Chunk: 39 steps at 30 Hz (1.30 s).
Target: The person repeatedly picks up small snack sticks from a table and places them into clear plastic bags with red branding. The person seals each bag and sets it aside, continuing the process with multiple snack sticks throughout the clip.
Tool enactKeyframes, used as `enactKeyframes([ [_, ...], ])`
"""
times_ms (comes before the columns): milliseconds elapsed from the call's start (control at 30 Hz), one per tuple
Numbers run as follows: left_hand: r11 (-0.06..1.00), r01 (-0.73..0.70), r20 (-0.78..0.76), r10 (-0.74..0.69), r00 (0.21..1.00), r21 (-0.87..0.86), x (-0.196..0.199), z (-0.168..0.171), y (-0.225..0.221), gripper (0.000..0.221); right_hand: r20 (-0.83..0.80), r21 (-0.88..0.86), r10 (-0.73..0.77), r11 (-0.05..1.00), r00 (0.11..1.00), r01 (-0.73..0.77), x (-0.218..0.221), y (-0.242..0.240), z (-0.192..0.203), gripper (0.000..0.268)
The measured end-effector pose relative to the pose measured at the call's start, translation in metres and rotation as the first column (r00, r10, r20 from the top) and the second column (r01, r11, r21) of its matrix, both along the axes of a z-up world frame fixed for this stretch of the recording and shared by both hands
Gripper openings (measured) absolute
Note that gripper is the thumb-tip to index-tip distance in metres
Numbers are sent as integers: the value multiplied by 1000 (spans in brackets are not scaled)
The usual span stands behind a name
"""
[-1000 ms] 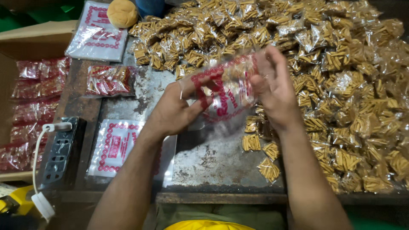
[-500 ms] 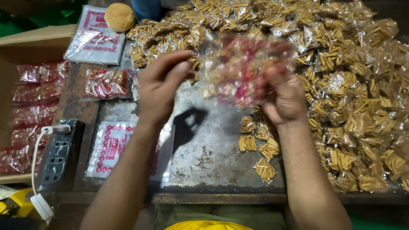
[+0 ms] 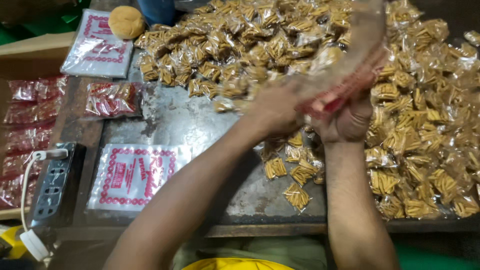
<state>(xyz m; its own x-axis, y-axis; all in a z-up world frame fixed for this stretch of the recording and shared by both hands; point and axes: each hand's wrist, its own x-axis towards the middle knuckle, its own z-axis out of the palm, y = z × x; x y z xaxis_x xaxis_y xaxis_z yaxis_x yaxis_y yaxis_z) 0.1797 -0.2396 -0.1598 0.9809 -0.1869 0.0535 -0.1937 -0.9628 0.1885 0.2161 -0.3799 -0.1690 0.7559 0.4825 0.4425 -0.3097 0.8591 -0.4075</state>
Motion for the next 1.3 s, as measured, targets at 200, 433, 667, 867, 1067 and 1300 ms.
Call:
enactKeyframes([
  [200, 857, 122, 318, 51, 947, -501, -44, -22, 51, 23, -14, -29, 58, 998, 998, -58, 6, 13, -8, 34],
  [433, 511, -403, -305, 267, 914, -759, -102, 49, 90, 35, 104, -71, 395, 918, 913, -390, -1, 24, 6, 85],
  [667, 848, -146, 86, 219, 972, -510, -114, 8, 134, 36, 78, -91, 128, 989, 989, -121, -6, 45, 18, 43],
  [867, 571, -299, -100, 353, 930, -765, -134, 32, 142, 37, -39, -89, 140, 986, 989, -143, -26, 55, 12, 34],
  [1067, 489, -252, -100, 316, 944, -835, -133, 35, 145, 34, -60, -97, 185, 977, 981, -190, -24, 50, 7, 36],
  [1300, 533, -314, -87, 407, 909, -786, -138, 21, 148, 28, -124, -12, 228, 973, 966, -231, -23, 49, 3, 37],
])
